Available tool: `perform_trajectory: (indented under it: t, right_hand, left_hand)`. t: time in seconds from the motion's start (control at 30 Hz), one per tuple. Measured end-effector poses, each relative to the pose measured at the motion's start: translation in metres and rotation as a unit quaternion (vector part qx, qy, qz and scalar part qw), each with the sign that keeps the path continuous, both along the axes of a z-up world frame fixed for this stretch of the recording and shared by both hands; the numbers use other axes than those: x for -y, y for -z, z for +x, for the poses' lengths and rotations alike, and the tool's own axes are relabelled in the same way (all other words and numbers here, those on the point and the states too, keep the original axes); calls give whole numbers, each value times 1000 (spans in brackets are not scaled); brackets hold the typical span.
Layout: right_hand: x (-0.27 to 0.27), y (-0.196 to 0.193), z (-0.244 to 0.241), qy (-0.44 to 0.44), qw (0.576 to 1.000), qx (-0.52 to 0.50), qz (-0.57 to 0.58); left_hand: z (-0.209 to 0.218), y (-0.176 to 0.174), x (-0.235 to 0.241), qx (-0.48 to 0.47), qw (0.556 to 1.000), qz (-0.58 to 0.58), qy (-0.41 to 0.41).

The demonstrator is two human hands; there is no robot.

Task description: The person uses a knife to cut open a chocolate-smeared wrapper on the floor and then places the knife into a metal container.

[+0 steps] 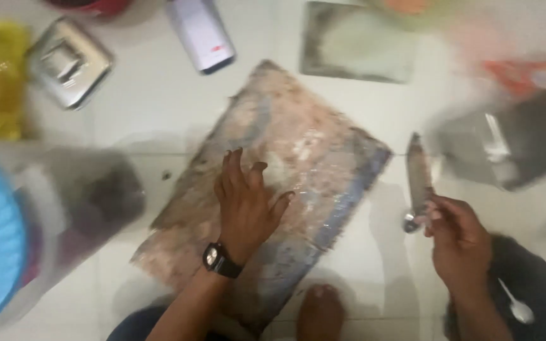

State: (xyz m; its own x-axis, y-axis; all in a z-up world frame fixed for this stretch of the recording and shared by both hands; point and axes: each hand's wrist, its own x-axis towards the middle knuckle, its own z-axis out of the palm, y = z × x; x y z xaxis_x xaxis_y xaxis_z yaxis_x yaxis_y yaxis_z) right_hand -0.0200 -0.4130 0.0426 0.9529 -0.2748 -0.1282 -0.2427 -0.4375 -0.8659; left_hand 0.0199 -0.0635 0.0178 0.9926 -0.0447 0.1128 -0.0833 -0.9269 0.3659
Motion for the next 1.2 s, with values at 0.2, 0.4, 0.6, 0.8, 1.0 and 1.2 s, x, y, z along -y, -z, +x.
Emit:
perform_trajectory:
  t: [0.2,0.4,0.6,0.8,1.0,1.2]
  right_hand:
    - [90,-71,-11,124,938,-37,-322]
    - [169,-10,-7,77,990,-9,-116]
    - [150,-27,2,109,980,-72,-149]
    - [158,-51,-4,76,979,-79,-174]
    - [163,-74,-16,99,957,-156,-225]
    - [180,-77,-50,93,933,-201,-284]
  left_hand:
    - [64,-41,132,25,962,-221,160]
    - [139,-9,282,-12,948,-158,275]
    - [150,9,328,6,948,-19,317]
    - [146,14,335,61,959,49,273]
    - [148,11,333,10,953,53,298]
    - [151,10,326,-19,947,-12,321]
